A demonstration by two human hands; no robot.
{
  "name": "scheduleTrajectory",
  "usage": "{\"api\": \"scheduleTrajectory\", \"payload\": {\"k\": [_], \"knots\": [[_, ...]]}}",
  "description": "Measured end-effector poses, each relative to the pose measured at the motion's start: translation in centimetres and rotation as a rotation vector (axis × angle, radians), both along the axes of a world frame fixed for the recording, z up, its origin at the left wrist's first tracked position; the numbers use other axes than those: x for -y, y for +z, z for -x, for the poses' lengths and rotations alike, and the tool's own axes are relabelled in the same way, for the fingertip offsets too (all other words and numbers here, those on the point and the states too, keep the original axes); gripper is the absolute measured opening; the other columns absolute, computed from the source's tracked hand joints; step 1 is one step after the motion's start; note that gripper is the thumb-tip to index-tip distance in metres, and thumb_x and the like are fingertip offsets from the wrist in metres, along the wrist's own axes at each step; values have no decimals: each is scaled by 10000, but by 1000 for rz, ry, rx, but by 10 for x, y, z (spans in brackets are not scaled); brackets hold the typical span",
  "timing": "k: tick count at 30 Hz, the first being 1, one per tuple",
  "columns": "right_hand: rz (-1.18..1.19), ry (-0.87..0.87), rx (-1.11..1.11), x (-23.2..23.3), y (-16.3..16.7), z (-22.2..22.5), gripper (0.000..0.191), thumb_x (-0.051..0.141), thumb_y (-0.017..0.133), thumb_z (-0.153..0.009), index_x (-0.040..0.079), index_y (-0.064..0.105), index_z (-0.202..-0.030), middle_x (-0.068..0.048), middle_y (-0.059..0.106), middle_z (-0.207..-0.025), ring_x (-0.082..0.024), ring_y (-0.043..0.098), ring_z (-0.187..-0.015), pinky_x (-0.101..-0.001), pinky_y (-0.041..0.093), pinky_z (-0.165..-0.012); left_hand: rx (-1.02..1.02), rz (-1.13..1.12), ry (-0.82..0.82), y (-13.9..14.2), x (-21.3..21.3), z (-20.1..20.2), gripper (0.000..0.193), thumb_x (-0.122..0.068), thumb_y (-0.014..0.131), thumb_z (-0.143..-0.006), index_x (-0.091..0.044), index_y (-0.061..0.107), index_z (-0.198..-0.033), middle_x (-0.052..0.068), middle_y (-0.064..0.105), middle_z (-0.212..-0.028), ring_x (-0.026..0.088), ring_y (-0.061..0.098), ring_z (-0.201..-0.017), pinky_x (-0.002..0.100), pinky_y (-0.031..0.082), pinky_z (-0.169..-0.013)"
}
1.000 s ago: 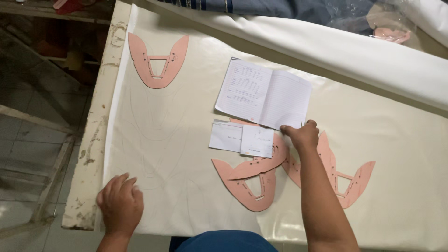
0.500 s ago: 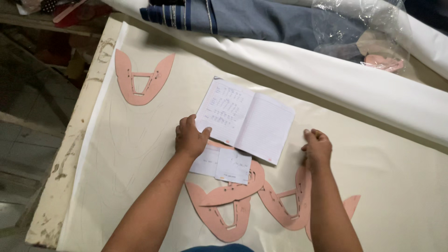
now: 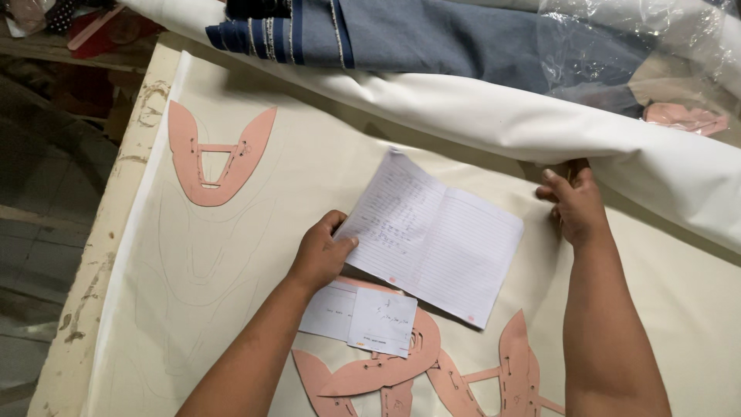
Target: The person lays pink paper shoe pattern pieces on a white sheet of material and traces around them with a marking pen. They reposition each pattern piece, smooth and re-roll the sheet of material, and flip through a notebook of papers between tracings.
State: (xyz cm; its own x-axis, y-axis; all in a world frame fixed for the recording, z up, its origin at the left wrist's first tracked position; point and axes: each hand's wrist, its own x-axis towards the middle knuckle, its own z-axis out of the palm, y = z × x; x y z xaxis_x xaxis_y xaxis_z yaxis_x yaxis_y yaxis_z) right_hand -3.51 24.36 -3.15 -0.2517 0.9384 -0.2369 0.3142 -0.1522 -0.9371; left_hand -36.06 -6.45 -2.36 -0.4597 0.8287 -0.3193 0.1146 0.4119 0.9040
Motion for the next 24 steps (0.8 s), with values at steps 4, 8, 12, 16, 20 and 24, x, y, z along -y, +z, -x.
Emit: {"api": "scheduleTrajectory", "payload": {"k": [4,8,12,16,20,24], "knots": [[102,-103,-248,12,-17,-31,503,336,600,-1064,69,498,-1478,-14,655,-1366,-131,671,-823,-222,352,-496,203,-302,19,-6,0,-8,108,-40,639,-943,-16,652,-1047,53,688,-940,130,614,-894,289,510,-837],[165,-230,-306,24,-24,-48,414,326,599,-1098,3,587,-1356,-81,671,-1113,-124,627,-781,-240,482,-571,423,-425,111,3,-37,0,134,-45,638,-977,-15,627,-1107,57,648,-963,148,585,-882,308,517,-801],[139,-235,-95,46,-10,-38,354,280,622,-1050,45,620,-1315,-51,681,-964,-104,639,-781,-244,344,-498,500,-562,199,24,-111,29,271,-46,621,-963,7,541,-1217,111,665,-1116,194,675,-976,354,606,-896],[46,-158,97,79,18,-24,342,237,665,-984,57,648,-1274,-23,732,-1060,-111,705,-845,-244,406,-570,332,-535,232,41,-158,62,492,-155,644,-971,5,410,-1372,161,574,-1273,220,612,-1095,384,553,-930],[-8,-199,162,118,36,-26,322,193,664,-979,46,671,-1266,-47,738,-1099,-109,665,-827,-263,493,-658,-50,-364,308,31,-128,75,614,-274,689,-992,0,382,-1448,180,499,-1415,253,562,-1253,388,493,-1066],[-6,-151,260,184,31,-37,309,176,671,-991,35,707,-1264,-115,741,-1039,-121,657,-813,-266,513,-723,-344,-320,241,-4,-21,52,531,-249,665,-998,21,476,-1414,187,514,-1458,317,539,-1335,432,460,-1082]]}}
